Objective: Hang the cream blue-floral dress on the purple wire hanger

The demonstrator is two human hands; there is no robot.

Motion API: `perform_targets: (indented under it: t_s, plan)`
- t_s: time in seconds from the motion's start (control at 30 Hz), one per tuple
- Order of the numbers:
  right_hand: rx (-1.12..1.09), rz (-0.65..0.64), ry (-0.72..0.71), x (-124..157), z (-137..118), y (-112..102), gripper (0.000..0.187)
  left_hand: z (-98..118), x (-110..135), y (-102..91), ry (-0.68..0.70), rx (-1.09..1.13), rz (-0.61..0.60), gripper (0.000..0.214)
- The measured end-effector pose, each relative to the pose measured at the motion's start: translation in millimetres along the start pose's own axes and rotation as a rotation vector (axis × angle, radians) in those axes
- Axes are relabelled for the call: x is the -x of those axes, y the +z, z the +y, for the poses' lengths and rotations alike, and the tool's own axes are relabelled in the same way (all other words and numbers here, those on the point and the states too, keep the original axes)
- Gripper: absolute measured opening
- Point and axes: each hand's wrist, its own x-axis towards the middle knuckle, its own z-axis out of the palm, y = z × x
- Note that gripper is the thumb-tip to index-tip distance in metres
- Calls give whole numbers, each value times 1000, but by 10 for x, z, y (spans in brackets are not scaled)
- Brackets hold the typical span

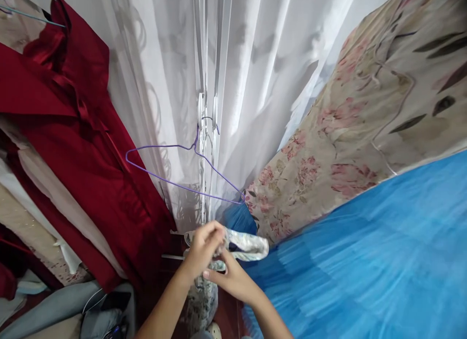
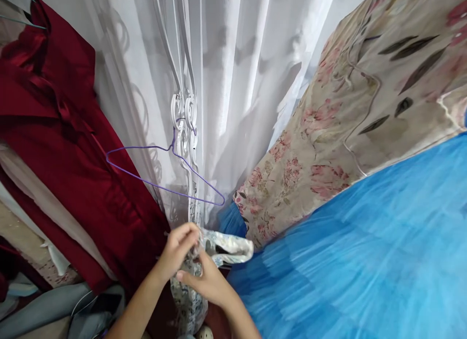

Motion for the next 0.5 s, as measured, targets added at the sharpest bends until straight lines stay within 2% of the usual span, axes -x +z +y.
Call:
perform_targets:
  t_s: [0.07, 0.13, 0.2, 0.23, 0.27, 0.37, 0.43, 0.5]
  plan:
    - [-144, -13, 52, 41, -67, -18, 42, 101, 91, 95, 38, -183, -198, 22]
    - [-271, 23, 125, 74, -130, -32, 33, 154, 130, 66, 58, -288, -269, 22]
    - [-341, 16, 188, 113, -182, -69, 32, 126, 141, -53, 27, -344, -305, 53]
    - [-347, -17, 208, 135, -205, -104, 32, 78, 152, -129, -19, -343, -356, 67]
    - [-334, -66, 217, 156, -230, -153, 31, 11, 172, -208, -85, -318, -440, 71]
    - [-230, -235, 209, 202, -327, -380, 29, -246, 291, -436, -300, -270, -713, 48]
    - [-129, -245, 197, 206, -419, -593, 29, -381, 369, -587, -337, -409, -709, 44]
    - [-27, -157, 179, 184, -532, -843, 31, -428, 385, -741, -272, -617, -596, 38]
